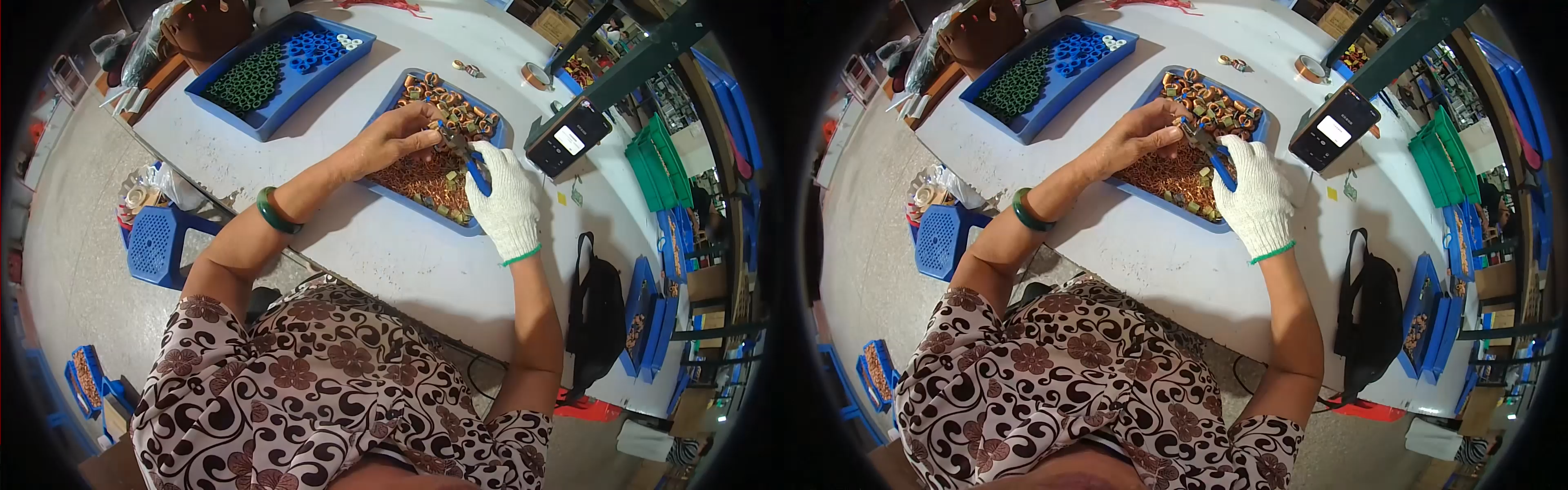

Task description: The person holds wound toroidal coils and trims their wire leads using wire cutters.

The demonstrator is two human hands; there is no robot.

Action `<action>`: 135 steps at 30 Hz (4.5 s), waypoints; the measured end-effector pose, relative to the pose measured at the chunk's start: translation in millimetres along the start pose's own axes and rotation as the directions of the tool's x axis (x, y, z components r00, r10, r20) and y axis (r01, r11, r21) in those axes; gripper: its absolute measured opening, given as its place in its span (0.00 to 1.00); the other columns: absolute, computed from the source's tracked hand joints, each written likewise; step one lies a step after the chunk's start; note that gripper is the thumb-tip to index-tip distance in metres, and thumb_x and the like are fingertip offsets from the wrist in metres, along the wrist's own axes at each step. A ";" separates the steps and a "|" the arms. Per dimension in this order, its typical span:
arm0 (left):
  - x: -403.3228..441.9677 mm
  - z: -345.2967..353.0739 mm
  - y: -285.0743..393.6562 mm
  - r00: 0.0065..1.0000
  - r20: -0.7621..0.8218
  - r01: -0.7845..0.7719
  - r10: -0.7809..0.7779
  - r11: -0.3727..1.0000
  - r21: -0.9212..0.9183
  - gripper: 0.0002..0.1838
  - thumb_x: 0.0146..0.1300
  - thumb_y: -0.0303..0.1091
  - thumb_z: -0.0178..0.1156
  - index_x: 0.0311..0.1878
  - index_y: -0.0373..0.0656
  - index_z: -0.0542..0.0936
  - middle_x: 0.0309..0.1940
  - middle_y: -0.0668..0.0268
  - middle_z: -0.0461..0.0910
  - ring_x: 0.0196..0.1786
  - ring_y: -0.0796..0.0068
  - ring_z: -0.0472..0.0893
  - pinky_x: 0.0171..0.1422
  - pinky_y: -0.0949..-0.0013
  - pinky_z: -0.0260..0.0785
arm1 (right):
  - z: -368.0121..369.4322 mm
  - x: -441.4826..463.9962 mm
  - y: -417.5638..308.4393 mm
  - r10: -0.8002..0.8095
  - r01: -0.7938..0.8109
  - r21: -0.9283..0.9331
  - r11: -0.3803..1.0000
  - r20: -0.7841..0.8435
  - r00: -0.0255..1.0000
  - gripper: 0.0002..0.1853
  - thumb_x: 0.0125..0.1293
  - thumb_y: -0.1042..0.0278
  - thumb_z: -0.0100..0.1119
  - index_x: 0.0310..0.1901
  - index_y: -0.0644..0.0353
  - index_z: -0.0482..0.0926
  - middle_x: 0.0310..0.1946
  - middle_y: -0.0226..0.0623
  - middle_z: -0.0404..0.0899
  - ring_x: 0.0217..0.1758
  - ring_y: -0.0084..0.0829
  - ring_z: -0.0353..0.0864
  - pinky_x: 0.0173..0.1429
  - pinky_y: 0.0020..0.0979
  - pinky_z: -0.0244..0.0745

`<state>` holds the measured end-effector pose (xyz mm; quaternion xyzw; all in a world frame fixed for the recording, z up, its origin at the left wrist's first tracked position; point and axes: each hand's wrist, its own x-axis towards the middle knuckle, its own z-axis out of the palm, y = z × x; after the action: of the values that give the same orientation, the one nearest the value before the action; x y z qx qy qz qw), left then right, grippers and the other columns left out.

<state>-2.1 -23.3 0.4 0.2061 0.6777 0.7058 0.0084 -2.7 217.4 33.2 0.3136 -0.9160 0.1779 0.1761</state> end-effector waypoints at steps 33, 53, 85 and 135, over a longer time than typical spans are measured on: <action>3.3 -5.9 -4.5 0.991 -0.106 0.075 -0.083 0.994 -0.078 0.17 0.77 0.40 0.58 0.59 0.39 0.72 0.45 0.61 0.82 0.46 0.74 0.84 0.54 0.69 0.78 | -19.9 3.6 -9.5 -0.048 0.056 -0.163 0.985 0.053 0.997 0.28 0.59 0.60 0.68 0.62 0.44 0.74 0.49 0.39 0.77 0.56 0.45 0.78 0.58 0.49 0.72; -0.1 -1.0 1.8 0.998 -0.058 0.033 -0.038 0.995 -0.098 0.18 0.80 0.43 0.51 0.64 0.44 0.71 0.44 0.64 0.84 0.40 0.79 0.83 0.47 0.73 0.76 | -9.5 1.3 1.7 -0.006 0.006 -0.057 0.998 0.007 1.000 0.26 0.60 0.65 0.66 0.62 0.44 0.74 0.44 0.41 0.79 0.46 0.47 0.83 0.47 0.47 0.79; -2.3 3.4 1.1 0.999 0.017 0.040 -0.039 0.999 -0.010 0.19 0.80 0.40 0.52 0.67 0.41 0.69 0.45 0.62 0.84 0.41 0.77 0.82 0.49 0.70 0.76 | -18.3 2.2 -9.5 0.014 -0.007 -0.112 0.994 0.059 0.998 0.27 0.60 0.63 0.66 0.62 0.42 0.74 0.44 0.38 0.77 0.50 0.46 0.80 0.53 0.49 0.77; -1.8 -2.6 -2.9 0.994 -0.052 -0.058 0.094 0.880 0.471 0.18 0.75 0.36 0.59 0.62 0.38 0.72 0.41 0.60 0.85 0.41 0.70 0.85 0.48 0.63 0.78 | -14.8 -3.1 -3.4 0.034 -0.033 -0.015 0.999 0.102 0.994 0.22 0.62 0.62 0.65 0.58 0.51 0.76 0.45 0.45 0.81 0.48 0.50 0.84 0.50 0.50 0.79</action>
<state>-2.0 -26.1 -2.9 0.2025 0.8193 0.5281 -0.0943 4.8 222.9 45.5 0.3058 -0.9301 0.1583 0.1279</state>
